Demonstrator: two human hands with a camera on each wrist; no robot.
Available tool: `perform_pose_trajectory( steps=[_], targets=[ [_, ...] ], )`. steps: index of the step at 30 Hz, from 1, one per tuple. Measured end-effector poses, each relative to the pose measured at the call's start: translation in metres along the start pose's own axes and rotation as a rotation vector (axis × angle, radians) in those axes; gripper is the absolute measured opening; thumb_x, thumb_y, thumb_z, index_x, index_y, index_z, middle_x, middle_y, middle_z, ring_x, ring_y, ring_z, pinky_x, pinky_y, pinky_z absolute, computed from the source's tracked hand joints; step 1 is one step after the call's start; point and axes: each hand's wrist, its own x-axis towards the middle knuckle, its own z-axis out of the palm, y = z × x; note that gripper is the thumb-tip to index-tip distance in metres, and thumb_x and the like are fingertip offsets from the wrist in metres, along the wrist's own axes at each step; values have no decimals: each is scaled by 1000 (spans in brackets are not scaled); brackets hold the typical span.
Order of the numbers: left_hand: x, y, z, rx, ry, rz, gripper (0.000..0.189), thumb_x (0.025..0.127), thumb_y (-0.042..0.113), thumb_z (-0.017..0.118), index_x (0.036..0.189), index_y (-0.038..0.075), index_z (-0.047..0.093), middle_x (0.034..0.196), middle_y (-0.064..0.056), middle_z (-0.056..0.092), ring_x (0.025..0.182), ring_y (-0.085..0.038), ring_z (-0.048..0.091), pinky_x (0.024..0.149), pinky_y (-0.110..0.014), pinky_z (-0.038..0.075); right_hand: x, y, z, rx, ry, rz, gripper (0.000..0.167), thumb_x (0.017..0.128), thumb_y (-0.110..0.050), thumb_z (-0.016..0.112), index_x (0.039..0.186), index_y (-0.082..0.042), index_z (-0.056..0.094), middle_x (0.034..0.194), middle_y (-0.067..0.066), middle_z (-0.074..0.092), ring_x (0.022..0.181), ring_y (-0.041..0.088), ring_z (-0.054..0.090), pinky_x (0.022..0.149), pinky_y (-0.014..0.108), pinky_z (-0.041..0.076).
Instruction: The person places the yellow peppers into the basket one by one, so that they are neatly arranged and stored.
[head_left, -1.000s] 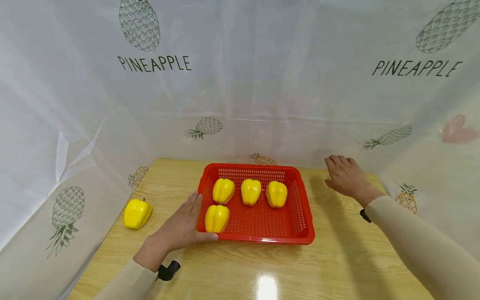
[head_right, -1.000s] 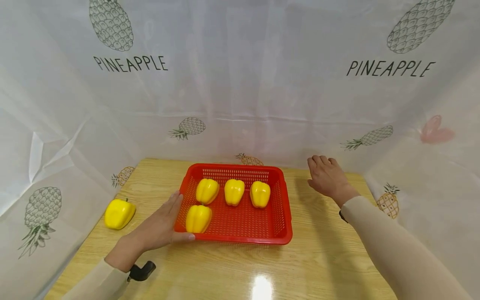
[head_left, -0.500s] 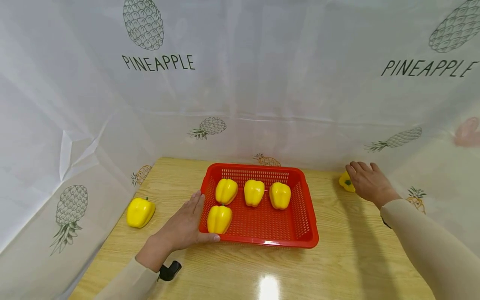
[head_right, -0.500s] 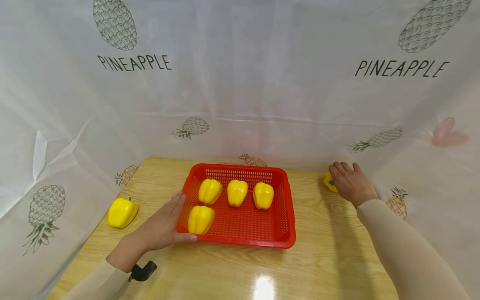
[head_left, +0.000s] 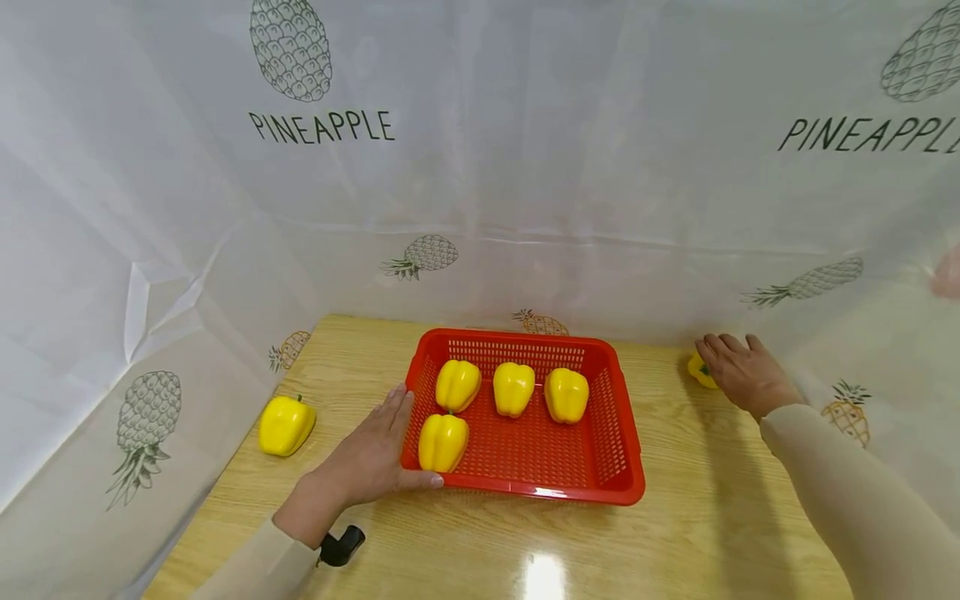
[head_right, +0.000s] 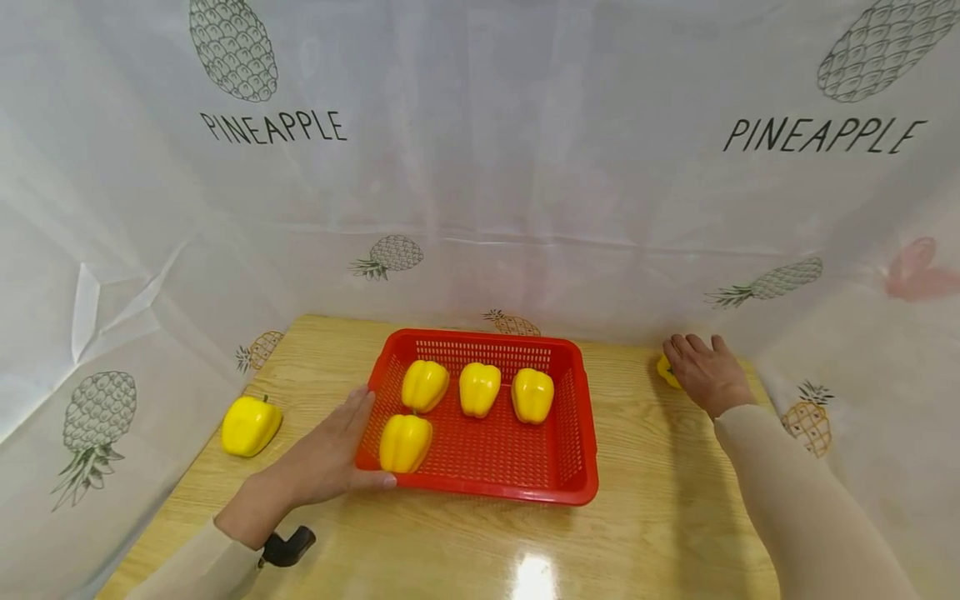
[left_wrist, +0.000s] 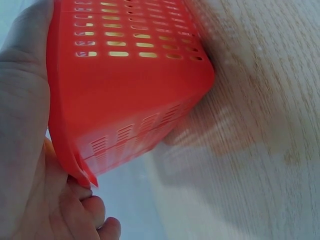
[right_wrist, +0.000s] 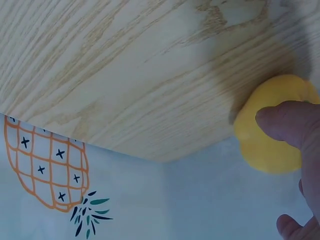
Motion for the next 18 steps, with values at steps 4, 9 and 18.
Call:
perform_pose_trajectory(
  steps=[4,9,18],
  targets=[
    [0,0,0,-8,1,3,139,78,93,58,167,-4,13,175,-25,10,163,-41,16,128,-58,27,1,-1,7,19,14,4,71,86,1,83,149,4,50,150,22,52,131,41,54,100,64,51],
    [-1,2,-1,-17,-1,4,139,78,92,59,166,-5,13,175,-25,10,163,-42,16,128,-58,27,1,-4,11,47,-4,30,71,87,2,82,150,4,50,149,23,51,128,42,57,99,63,51],
    [-1,1,-1,-20,1,-5,139,78,92,60,167,-5,13,175,-25,10,162,-42,16,128,-58,28,3,-9,14,80,44,64,59,88,4,81,139,6,51,134,24,52,105,41,61,85,59,55]
  ],
)
